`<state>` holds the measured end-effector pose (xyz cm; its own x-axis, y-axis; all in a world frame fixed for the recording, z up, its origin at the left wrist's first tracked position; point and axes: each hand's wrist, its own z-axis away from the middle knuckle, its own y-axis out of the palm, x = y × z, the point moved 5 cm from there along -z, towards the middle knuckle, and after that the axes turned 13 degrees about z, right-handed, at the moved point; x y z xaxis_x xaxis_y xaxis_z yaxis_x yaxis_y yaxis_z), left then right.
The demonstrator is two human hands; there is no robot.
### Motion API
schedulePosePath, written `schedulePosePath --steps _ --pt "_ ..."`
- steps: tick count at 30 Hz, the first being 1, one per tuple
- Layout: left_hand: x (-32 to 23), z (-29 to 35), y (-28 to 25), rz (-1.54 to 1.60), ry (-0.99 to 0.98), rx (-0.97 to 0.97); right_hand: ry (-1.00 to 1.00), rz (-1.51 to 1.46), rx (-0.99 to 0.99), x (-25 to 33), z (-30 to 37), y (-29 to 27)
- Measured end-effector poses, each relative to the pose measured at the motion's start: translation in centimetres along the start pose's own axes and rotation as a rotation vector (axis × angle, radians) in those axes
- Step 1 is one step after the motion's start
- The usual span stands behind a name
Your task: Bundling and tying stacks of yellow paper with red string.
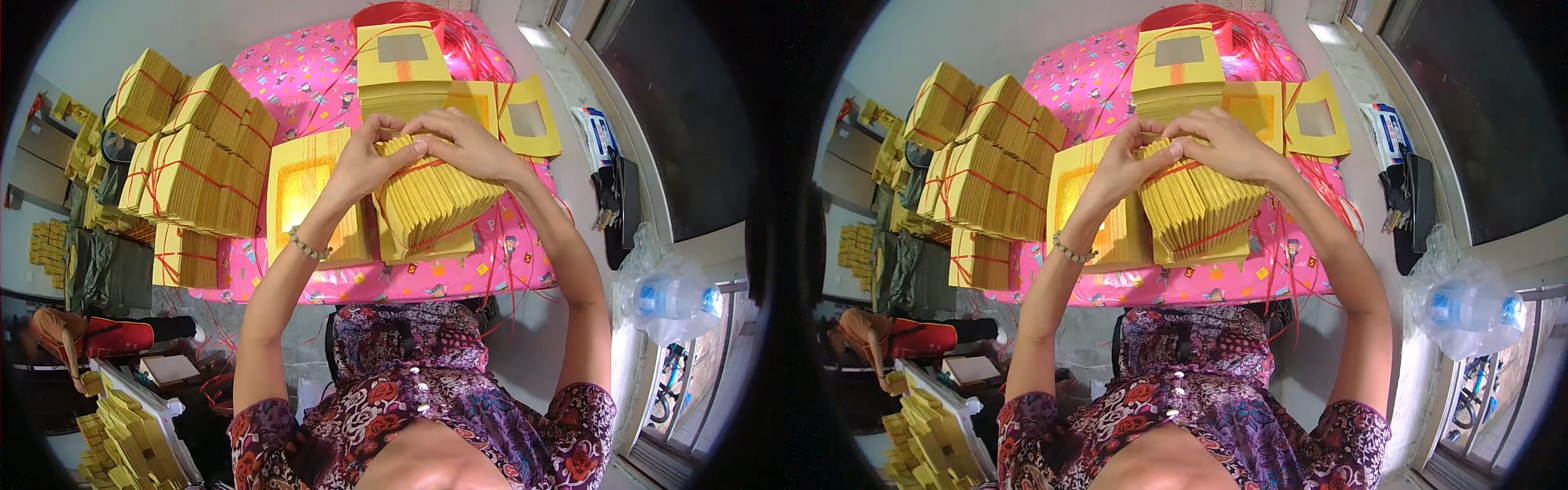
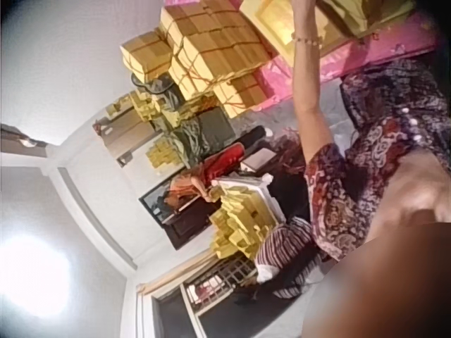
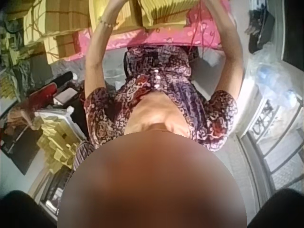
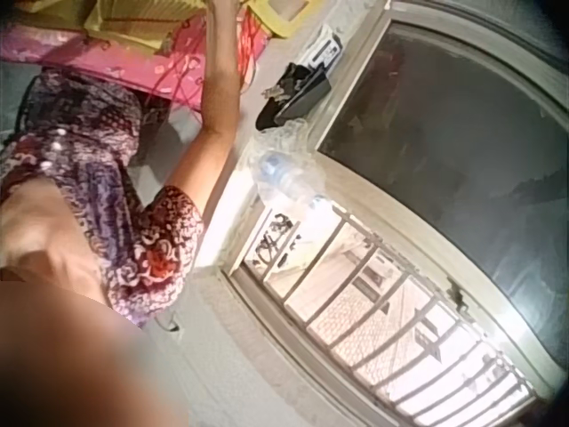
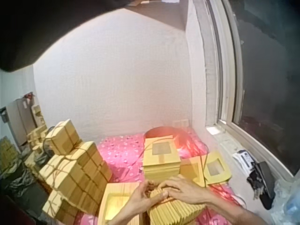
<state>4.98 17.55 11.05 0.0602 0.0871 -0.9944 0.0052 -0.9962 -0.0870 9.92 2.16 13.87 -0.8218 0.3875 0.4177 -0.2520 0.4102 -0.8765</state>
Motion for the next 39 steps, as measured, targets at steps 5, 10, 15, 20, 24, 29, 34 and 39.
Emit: schedulePosePath --steps 5,10,15,20,24,29,34,39 --pt "-0.4 0.4 0.4 0.034 0.004 0.014 0.013 -0.026 -0.026 0.1 0.6 -0.2" --pt "-1.0 0.4 0.5 -0.024 0.040 0.016 0.055 -0.079 -0.066 0.2 1.1 -0.1" --pt "-0.7 0.4 0.4 -0.026 0.051 0.019 0.048 -0.075 -0.090 0.4 1.2 -0.2" --pt "-1.0 0.4 0.5 -0.025 0.083 0.040 0.049 -0.058 -0.101 0.6 1.5 -0.3" --pt "-1.4 0.5 0.7 -0.090 0.105 0.031 0.038 -0.023 -0.095 0.4 1.4 -0.3" --pt "-3.8 1.6 0.7 -0.406 0.250 -0.142 0.034 -0.104 -0.223 0.7 2.4 -1.8" --pt "-7.1 6.9 3.3 -0.578 0.758 0.000 0.065 -0.130 -0.361 3.4 7.7 -3.7" --pt "-6.1 8.4 5.3 -0.632 0.742 0.201 0.015 0.253 -0.452 5.0 10.8 -0.9"
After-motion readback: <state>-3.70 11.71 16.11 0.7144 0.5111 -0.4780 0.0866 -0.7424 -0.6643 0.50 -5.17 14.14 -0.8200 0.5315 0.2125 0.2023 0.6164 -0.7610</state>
